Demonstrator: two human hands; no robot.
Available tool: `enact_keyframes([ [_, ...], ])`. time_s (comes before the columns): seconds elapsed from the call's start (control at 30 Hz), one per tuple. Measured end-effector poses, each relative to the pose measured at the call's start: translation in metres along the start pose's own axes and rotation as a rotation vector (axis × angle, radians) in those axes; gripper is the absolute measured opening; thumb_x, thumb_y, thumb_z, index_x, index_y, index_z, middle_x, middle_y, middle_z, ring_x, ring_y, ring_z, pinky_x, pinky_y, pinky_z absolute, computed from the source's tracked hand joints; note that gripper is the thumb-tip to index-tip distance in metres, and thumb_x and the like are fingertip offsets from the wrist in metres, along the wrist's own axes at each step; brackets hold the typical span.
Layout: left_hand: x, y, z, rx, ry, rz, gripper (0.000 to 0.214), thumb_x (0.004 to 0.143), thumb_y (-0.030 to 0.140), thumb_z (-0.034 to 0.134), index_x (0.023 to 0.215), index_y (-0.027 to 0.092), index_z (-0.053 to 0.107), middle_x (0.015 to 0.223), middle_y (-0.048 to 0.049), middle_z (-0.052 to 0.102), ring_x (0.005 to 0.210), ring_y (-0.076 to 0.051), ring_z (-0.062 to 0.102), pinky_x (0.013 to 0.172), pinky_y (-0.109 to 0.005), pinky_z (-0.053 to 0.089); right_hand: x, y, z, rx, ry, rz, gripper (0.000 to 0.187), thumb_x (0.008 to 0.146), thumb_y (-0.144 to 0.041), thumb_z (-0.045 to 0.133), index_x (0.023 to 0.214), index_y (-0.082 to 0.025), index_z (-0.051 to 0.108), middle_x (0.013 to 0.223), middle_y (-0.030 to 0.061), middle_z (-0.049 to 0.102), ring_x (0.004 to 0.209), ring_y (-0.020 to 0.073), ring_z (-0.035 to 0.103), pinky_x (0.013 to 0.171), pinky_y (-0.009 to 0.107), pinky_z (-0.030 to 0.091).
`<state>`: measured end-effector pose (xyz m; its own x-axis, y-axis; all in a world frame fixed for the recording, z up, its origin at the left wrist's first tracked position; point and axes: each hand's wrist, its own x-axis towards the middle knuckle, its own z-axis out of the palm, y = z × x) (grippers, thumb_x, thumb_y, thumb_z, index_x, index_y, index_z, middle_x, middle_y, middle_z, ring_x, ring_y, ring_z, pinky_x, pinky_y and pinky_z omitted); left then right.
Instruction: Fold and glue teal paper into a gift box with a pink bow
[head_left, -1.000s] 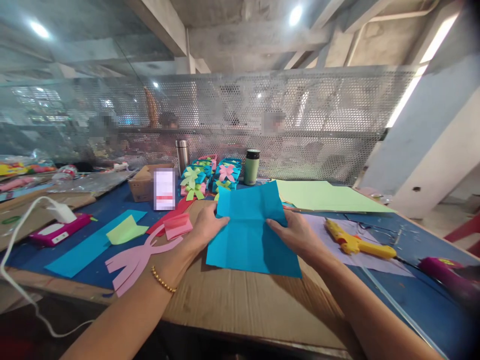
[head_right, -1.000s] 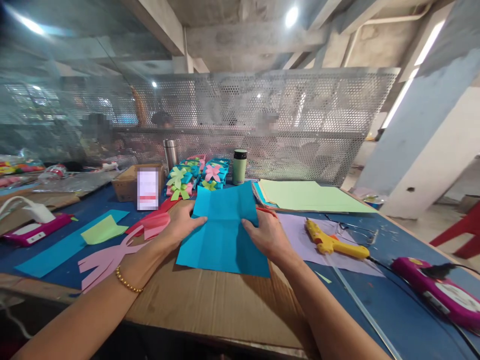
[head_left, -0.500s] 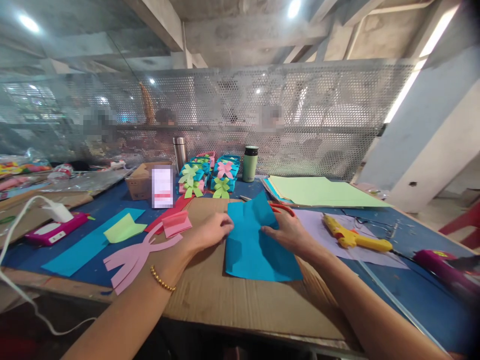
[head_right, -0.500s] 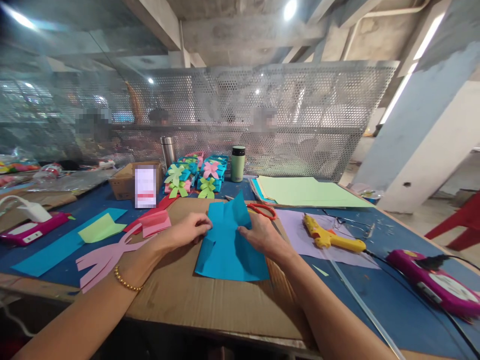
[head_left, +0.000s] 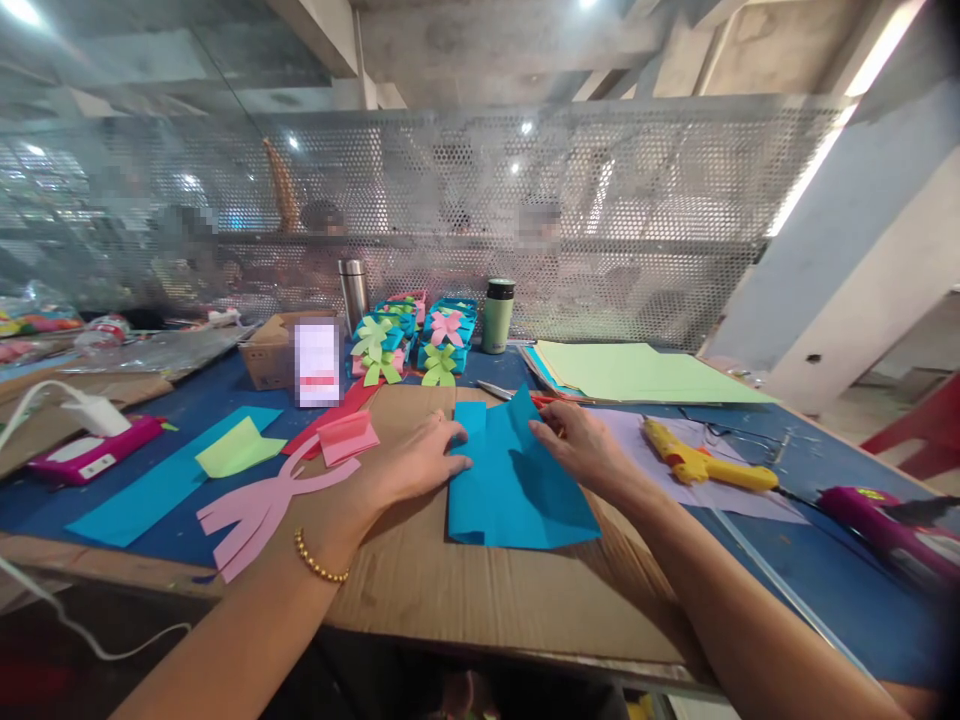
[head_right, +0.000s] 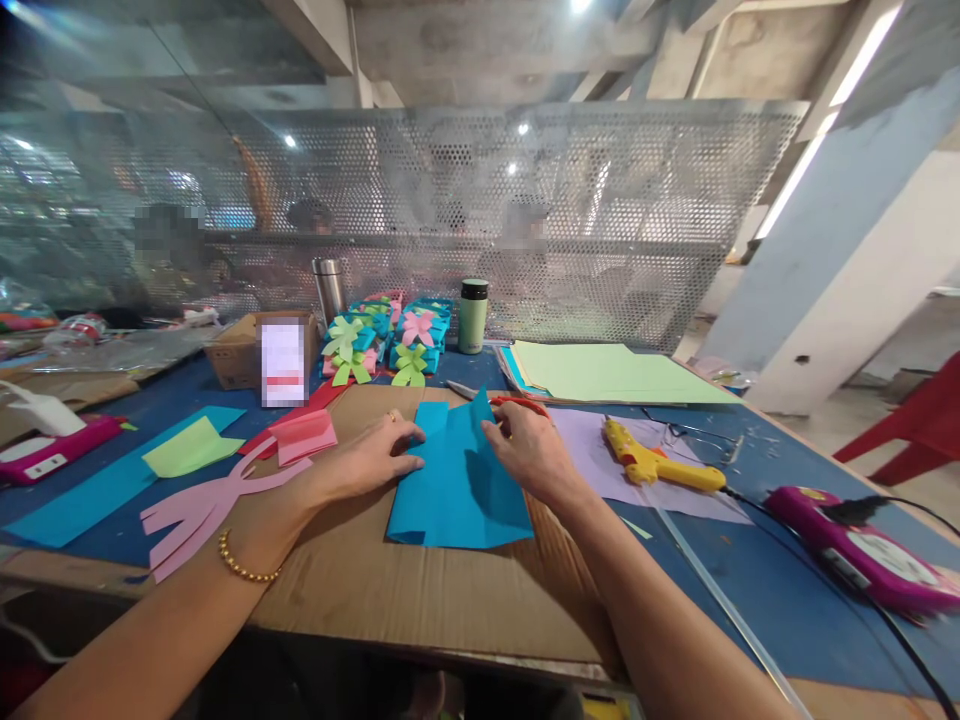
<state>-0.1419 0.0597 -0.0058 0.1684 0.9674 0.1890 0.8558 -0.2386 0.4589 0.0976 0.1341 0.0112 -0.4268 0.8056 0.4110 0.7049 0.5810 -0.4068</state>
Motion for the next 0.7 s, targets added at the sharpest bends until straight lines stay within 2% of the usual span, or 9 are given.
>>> enact_keyframes([
  [0.1, 0.001, 0.004, 0.000, 0.054, 0.030, 0.068, 0.033, 0.095, 0.040, 0.054, 0.117, 0.021, 0.068, 0.136, -0.0103, 0.056, 0.123, -0.030, 0.051, 0.105, -0.044, 0.037, -0.001, -0.006, -0.003, 0.052, -0.028, -0.058, 0.039, 0.094, -0.046, 0.039, 0.071, -0.020, 0.056, 0.068, 0.0016, 0.058, 0.063, 0.0157, 0.051, 0.060, 0.029, 0.033],
  [0.2, 0.000, 0.008, -0.001, 0.088, -0.001, 0.115, 0.033, 0.100, 0.041, 0.047, 0.112, 0.023, 0.071, 0.135, -0.0077, 0.061, 0.124, -0.033, 0.051, 0.106, -0.051, 0.033, -0.001, -0.011, -0.001, 0.111, -0.064, -0.106, 0.046, 0.096, -0.048, 0.035, 0.070, -0.019, 0.060, 0.069, 0.0029, 0.061, 0.064, 0.0162, 0.052, 0.062, 0.029, 0.038],
  [0.3, -0.003, 0.008, -0.001, 0.094, -0.040, 0.131, 0.033, 0.100, 0.041, 0.048, 0.117, 0.022, 0.069, 0.129, -0.0101, 0.065, 0.123, -0.033, 0.053, 0.105, -0.052, 0.034, -0.001, -0.013, 0.003, 0.170, -0.084, -0.115, 0.041, 0.094, -0.045, 0.041, 0.093, -0.017, 0.071, 0.088, 0.0064, 0.070, 0.076, 0.0190, 0.060, 0.070, 0.030, 0.045],
  [0.4, -0.004, 0.006, -0.002, 0.087, -0.067, 0.145, 0.035, 0.097, 0.044, 0.053, 0.119, 0.021, 0.068, 0.128, -0.0115, 0.065, 0.121, -0.033, 0.055, 0.105, -0.049, 0.034, -0.003, -0.014, 0.004, 0.200, -0.111, -0.101, 0.043, 0.094, -0.046, 0.043, 0.109, -0.017, 0.072, 0.099, 0.0072, 0.073, 0.083, 0.0208, 0.063, 0.073, 0.031, 0.048],
  [0.53, -0.005, 0.003, -0.007, 0.063, -0.103, 0.162, 0.030, 0.095, 0.044, 0.057, 0.112, 0.024, 0.071, 0.123, -0.0090, 0.068, 0.120, -0.031, 0.057, 0.106, -0.046, 0.033, -0.005, -0.020, 0.005, 0.167, -0.179, -0.107, 0.045, 0.097, -0.047, 0.039, 0.097, -0.018, 0.074, 0.076, 0.0029, 0.068, 0.072, 0.0189, 0.060, 0.065, 0.029, 0.045],
  [0.7, -0.006, 0.001, -0.015, 0.027, -0.128, 0.134, 0.024, 0.088, 0.034, 0.065, 0.108, 0.026, 0.074, 0.122, -0.0074, 0.070, 0.117, -0.032, 0.059, 0.102, -0.044, 0.038, -0.008, -0.032, 0.011, 0.071, -0.238, -0.143, 0.040, 0.098, -0.043, 0.041, 0.084, -0.020, 0.070, 0.077, 0.0015, 0.066, 0.073, 0.0170, 0.059, 0.063, 0.026, 0.038],
])
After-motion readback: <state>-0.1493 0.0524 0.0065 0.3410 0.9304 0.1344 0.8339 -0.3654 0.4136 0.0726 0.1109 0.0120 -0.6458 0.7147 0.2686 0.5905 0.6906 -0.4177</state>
